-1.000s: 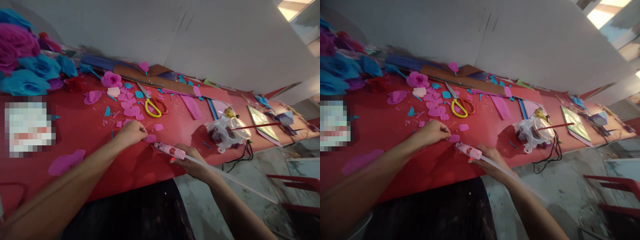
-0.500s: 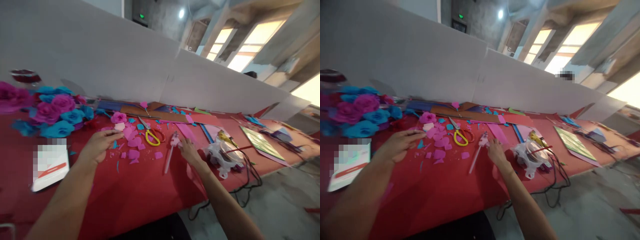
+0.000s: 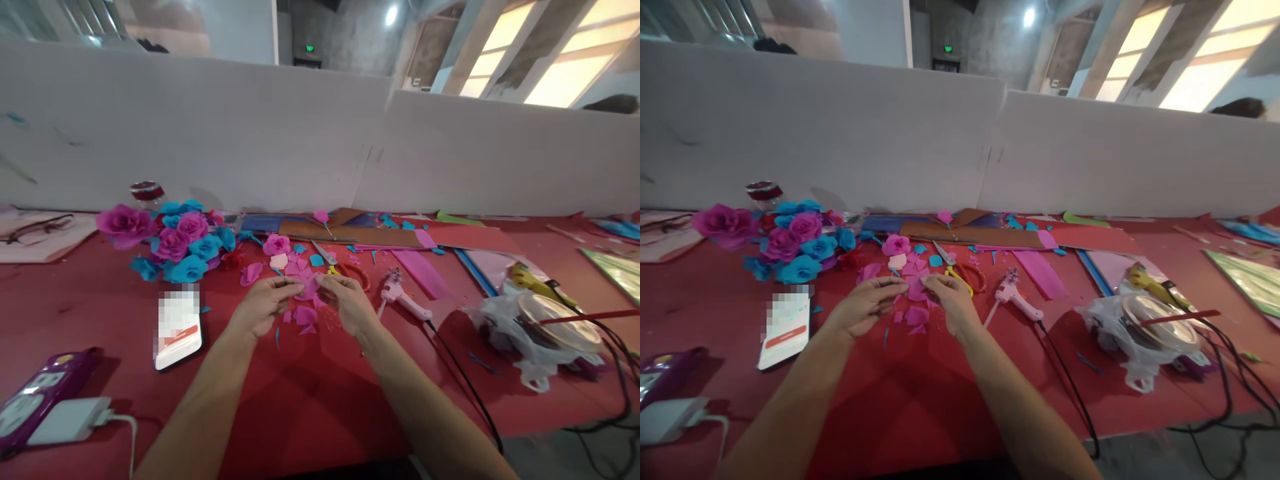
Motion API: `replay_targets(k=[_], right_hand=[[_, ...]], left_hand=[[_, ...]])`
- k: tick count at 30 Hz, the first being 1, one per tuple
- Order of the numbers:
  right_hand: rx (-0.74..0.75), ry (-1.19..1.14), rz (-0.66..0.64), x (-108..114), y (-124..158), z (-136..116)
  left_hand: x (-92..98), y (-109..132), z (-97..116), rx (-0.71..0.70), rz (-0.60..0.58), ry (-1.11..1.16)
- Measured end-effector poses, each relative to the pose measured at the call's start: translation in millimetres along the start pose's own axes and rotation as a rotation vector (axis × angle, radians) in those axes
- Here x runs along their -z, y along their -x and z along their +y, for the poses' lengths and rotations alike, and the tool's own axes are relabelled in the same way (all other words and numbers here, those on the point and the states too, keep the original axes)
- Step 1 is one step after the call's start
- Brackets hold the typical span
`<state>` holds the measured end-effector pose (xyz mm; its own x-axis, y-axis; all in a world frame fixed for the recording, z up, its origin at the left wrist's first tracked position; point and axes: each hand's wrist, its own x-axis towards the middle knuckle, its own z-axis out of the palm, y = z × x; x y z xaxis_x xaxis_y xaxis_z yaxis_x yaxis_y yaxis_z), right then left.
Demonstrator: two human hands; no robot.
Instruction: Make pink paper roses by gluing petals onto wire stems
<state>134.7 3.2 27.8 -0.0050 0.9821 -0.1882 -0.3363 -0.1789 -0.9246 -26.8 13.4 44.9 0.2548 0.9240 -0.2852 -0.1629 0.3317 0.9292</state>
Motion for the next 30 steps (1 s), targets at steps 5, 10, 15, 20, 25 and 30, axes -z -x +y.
replay_targets(k=[5, 10, 15, 20, 25, 30], right_hand=[[-0.004, -0.014, 0.046, 11, -1, 4], [0.029, 0.02, 0.067, 25, -5, -2], [0.05, 0.054, 0.007, 32, -4, -11], [0.08, 0.106, -0.055, 34, 0, -16], [0.114, 0.143, -0.135, 37, 2, -18], [0.127, 0.153, -0.142, 35, 4, -19]], left_hand=[[-4.5, -4, -9, 0.017, -0.013, -0.064], [-9.0, 6, -4, -0.127, 0.055, -0.253], [-19.2, 19, 2, -0.092, -0.11, -0.32], [-26.0, 19, -2, 0.005, -0.183, -0.33], [-23.6, 16, -3, 0.028, -0.213, -0.313], [-22.2, 13, -4, 0.023, -0.23, -0.304]])
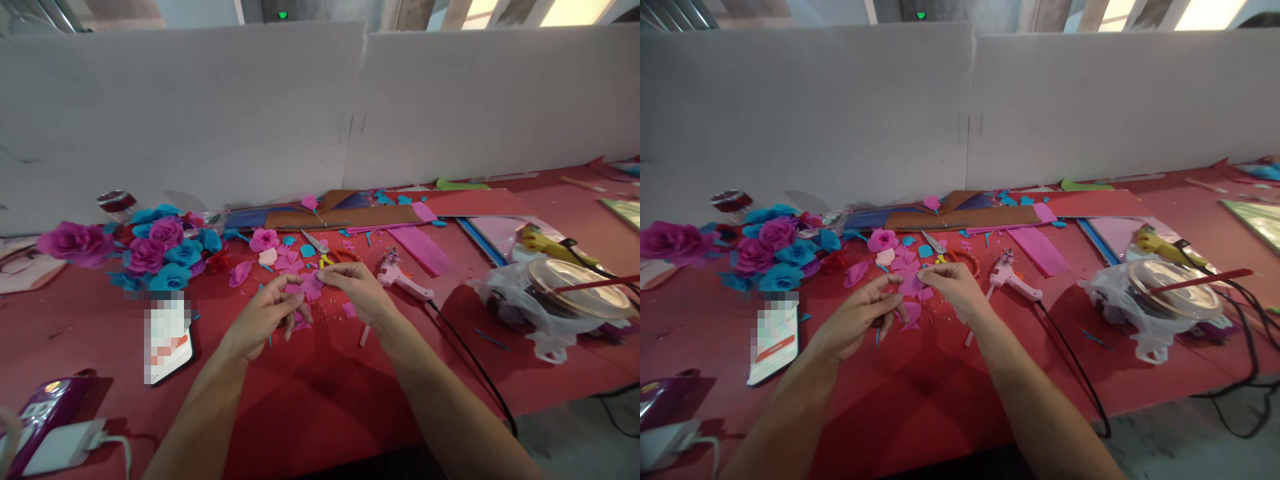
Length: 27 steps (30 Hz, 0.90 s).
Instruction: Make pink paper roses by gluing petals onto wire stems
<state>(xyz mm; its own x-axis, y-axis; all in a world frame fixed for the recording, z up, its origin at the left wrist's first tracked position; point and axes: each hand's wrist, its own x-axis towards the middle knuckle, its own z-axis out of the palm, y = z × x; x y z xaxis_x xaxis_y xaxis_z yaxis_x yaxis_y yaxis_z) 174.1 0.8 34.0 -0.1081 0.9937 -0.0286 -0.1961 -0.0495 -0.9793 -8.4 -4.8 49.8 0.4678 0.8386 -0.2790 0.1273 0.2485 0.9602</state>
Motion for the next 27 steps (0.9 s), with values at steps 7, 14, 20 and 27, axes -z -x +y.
replay_targets(k=[7, 14, 20, 27], right_hand=[[-0.009, -0.041, -0.012, 0.1, -0.9, 2.1], [-0.012, -0.052, -0.02, -0.1, -1.4, 2.5], [0.012, -0.018, -0.037, 1.8, -2.8, 7.0], [0.054, 0.064, -0.032, 1.5, -1.3, 4.1]], left_hand=[[-0.1, 0.3, -0.2, -0.002, 0.008, 0.015], [0.0, -0.3, -0.1, -0.01, 0.016, 0.025], [-0.3, -0.3, 0.4, 0.003, 0.034, 0.019], [0.5, -1.7, -0.7, -0.001, 0.052, -0.013]])
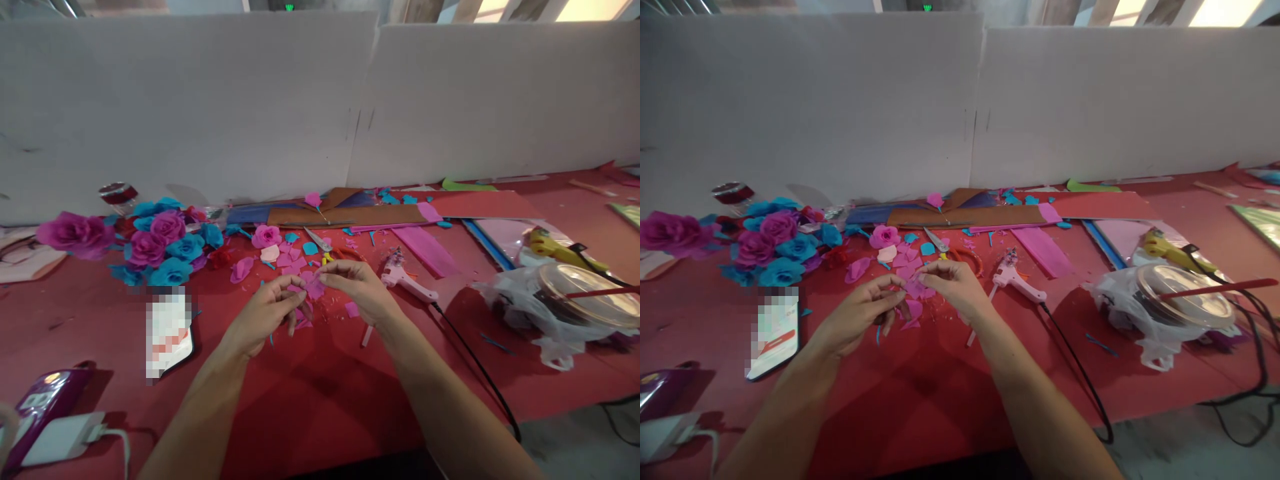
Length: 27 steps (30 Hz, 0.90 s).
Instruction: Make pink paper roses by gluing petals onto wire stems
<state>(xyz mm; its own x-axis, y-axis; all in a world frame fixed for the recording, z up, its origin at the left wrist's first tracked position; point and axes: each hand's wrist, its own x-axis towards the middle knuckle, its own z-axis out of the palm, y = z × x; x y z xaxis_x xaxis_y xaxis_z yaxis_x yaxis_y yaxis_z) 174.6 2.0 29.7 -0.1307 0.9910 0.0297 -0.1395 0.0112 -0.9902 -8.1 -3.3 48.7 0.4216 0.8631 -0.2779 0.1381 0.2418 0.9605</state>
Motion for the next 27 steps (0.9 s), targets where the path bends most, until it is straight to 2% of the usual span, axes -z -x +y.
replay_targets(k=[5, 10, 19, 27], right_hand=[[0.018, 0.049, -0.01, -0.4, -0.8, 1.6], [0.007, 0.072, 0.013, -3.5, -0.8, 2.6], [0.057, 0.009, 0.004, -4.9, -0.5, 3.8], [0.102, 0.05, -0.006, -6.6, 1.4, -1.9]], left_hand=[[-1.5, 0.2, 0.8, 0.001, 0.002, -0.02], [-2.8, 1.6, 3.0, -0.066, 0.103, -0.05], [-0.8, 0.4, 5.3, -0.024, 0.133, -0.01], [-3.2, -1.7, 1.6, 0.015, 0.152, 0.1]])
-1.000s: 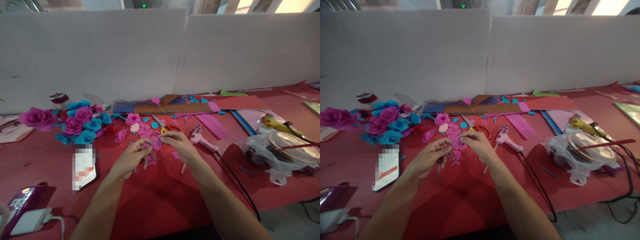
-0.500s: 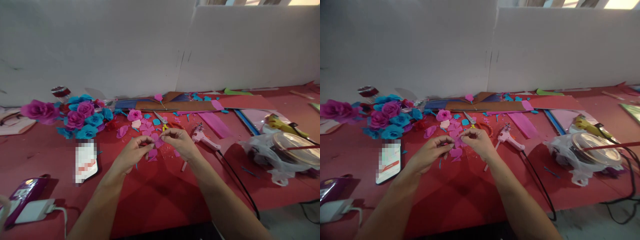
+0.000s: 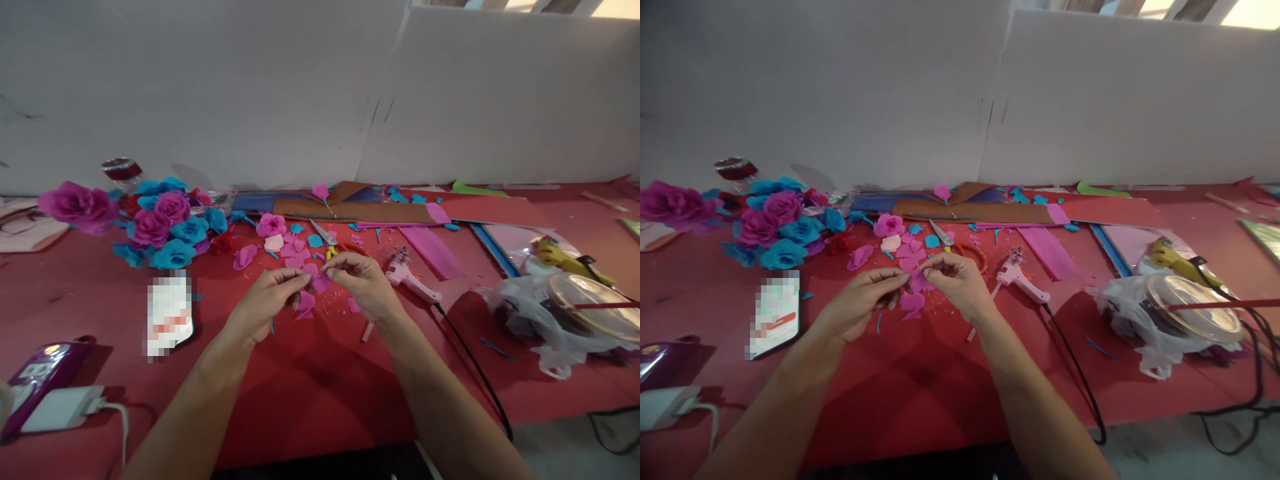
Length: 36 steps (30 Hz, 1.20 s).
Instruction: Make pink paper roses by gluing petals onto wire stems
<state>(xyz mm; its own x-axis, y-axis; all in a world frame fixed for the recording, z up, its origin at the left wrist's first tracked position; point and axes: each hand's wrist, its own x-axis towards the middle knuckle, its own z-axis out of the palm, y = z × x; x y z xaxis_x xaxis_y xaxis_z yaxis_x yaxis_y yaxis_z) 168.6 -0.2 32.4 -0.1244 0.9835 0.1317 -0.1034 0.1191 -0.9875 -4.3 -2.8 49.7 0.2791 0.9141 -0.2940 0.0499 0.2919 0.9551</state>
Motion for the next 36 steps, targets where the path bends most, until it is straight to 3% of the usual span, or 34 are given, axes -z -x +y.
replay_targets(k=[6, 16, 25, 36], right_hand=[[-0.033, -0.008, 0.017, -1.0, 0.5, 0.8], [-0.068, 0.054, -0.015, -0.4, 2.7, -2.4], [-0.081, 0.205, -0.03, 1.7, 2.4, 0.8], [-0.095, 0.234, -0.023, 0.7, 2.4, -0.8]], left_hand=[[-0.9, 0.4, -1.1, -0.051, 0.043, -0.045], [-0.4, 3.3, -2.9, -0.226, 0.163, -0.381], [-1.6, 3.6, -1.3, -0.24, 0.136, -0.466], [4.8, 1.8, -0.4, -0.285, 0.056, -0.539]])
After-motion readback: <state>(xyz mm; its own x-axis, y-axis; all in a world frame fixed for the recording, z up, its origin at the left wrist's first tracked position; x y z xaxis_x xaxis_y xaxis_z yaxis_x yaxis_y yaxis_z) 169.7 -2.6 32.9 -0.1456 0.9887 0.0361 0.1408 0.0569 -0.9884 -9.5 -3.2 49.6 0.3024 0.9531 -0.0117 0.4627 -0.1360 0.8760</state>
